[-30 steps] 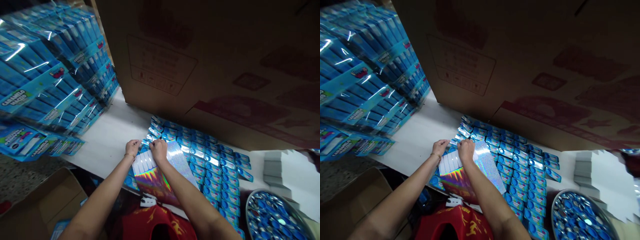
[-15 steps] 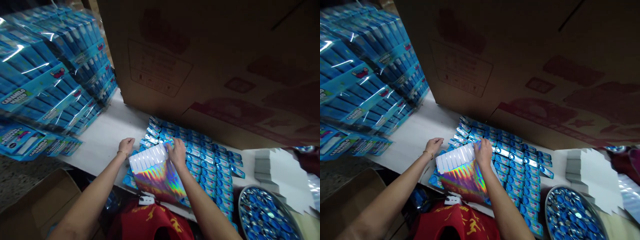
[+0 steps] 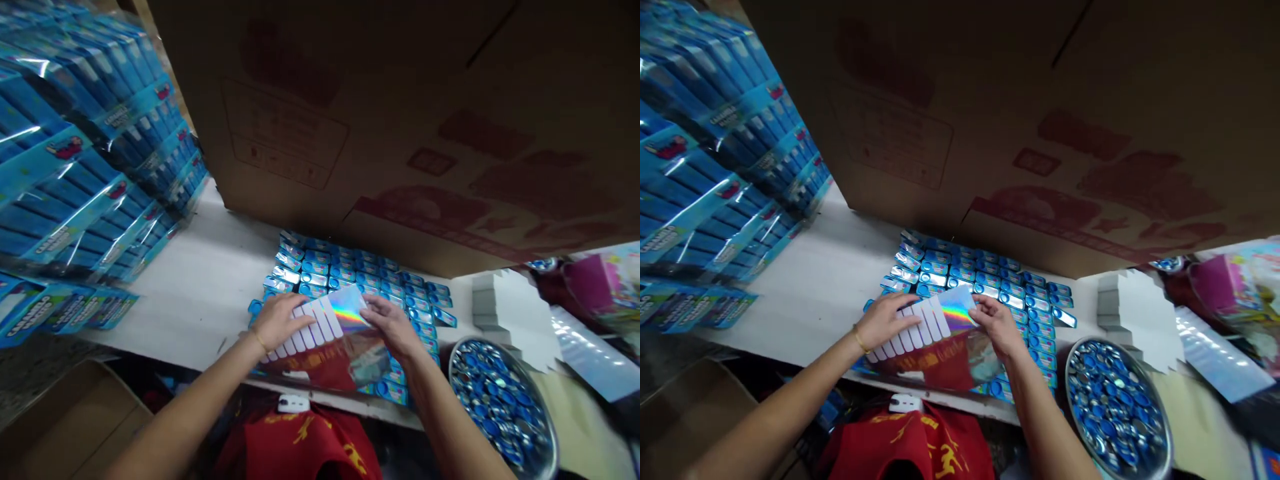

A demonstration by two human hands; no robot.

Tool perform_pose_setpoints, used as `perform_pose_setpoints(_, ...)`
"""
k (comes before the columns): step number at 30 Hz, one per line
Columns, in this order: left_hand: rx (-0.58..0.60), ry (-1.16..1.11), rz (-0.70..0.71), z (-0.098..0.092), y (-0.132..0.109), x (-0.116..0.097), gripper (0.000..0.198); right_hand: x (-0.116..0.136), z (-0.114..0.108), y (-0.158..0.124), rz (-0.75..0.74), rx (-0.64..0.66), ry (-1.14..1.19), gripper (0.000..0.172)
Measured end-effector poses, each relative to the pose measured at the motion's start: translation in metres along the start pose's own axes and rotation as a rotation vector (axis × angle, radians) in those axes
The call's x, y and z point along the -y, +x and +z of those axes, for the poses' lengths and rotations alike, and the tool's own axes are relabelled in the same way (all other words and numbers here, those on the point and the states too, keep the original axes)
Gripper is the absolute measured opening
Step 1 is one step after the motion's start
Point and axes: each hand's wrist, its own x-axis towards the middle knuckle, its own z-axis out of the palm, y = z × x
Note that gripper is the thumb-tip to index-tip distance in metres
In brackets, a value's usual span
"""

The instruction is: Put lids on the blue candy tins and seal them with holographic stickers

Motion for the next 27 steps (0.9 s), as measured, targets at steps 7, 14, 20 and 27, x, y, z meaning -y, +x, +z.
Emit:
perform_pose_setpoints(7, 0.083, -0.276, 0.087, 0.059, 0.027, -0.092, 0.024, 0.045, -0.064, -0.062, 0.012, -0.02, -0.208, 0.042)
perform_pose_setpoints(14, -0.036, -0.056, -0.207, 0.098, 0.047, -0.05, 0.026, -0.018, -0.066, 0.026, -0.408, 0.036, -0.781, 0.028)
perform_pose_setpoints(20, -0.127, -0.095, -0.308, 0.124, 0.043, -0.023, 0.027, -0.03, -0.041, 0.074, -0.962, 0.253, -1.245, 0.033)
perform_pose_setpoints(27, -0.158, -0.208, -0.374, 0.133, 0.035, -0.016, 0.025, -0.042, -0.04, 0.076, -1.179, 0.525, -1.364, 0.031)
